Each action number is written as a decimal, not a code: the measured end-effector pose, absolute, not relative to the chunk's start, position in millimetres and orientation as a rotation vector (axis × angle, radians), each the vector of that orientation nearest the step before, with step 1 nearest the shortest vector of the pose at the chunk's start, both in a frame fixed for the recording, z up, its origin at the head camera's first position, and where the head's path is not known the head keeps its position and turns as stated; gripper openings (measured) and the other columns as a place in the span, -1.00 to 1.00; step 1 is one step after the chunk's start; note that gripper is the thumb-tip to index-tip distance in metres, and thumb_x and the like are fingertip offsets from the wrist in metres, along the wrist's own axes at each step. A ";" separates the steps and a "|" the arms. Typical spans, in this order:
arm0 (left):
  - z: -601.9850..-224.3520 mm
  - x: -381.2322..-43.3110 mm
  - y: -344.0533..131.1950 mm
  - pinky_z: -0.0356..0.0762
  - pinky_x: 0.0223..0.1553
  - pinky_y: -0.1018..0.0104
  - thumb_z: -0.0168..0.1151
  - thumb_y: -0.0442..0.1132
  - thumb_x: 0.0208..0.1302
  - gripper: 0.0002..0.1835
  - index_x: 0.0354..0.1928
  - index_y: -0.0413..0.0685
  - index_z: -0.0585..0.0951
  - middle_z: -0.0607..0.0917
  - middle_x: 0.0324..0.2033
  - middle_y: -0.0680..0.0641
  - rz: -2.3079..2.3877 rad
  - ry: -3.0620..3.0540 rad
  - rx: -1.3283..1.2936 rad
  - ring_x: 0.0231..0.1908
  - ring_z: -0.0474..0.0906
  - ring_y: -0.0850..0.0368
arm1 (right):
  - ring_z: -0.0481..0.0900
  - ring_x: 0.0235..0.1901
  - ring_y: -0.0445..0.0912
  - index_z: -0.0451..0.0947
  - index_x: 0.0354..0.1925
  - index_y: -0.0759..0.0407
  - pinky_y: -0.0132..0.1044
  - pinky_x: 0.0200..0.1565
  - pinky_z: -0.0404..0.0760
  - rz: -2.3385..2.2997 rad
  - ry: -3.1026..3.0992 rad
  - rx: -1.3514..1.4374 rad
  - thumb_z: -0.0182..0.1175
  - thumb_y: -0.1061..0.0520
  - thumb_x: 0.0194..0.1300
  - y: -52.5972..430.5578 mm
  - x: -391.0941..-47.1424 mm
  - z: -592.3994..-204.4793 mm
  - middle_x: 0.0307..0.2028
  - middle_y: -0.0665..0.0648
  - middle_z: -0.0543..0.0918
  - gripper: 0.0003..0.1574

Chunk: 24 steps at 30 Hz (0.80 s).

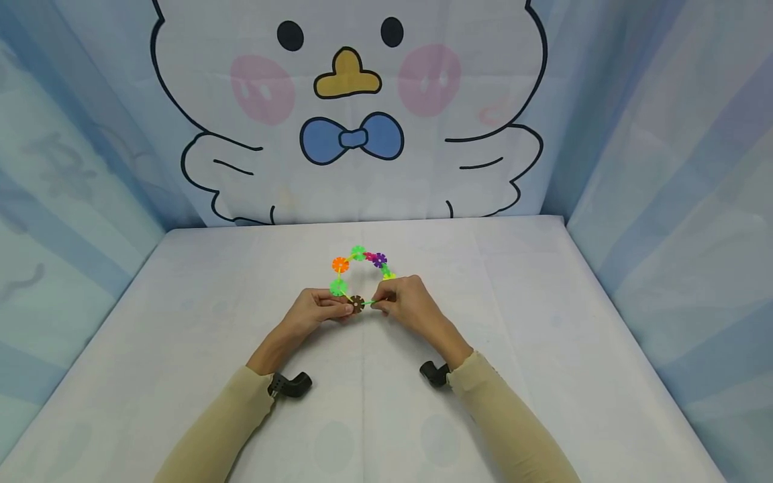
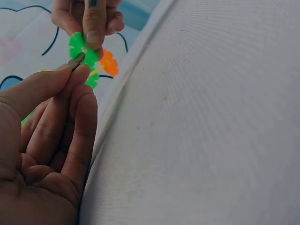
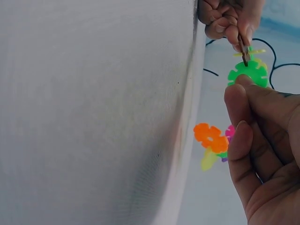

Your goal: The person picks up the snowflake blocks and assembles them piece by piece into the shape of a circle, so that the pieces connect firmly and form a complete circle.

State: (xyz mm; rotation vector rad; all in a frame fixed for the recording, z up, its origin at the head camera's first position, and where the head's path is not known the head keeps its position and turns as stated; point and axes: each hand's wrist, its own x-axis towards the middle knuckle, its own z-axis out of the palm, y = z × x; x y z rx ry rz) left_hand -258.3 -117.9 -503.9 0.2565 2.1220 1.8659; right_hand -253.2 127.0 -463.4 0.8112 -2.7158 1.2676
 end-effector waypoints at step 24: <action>-506.5 -260.8 -120.3 0.77 -0.13 0.42 0.41 -0.33 0.41 -0.70 0.05 -0.43 0.73 0.88 -0.15 -0.19 1.882 2.102 0.296 -0.26 0.79 0.29 | 0.68 -0.49 -0.25 0.80 -0.34 0.14 -0.44 -0.38 0.66 1.206 -2.725 0.819 0.51 0.25 0.27 124.7 -252.0 -461.8 -0.37 0.12 0.85 -0.94</action>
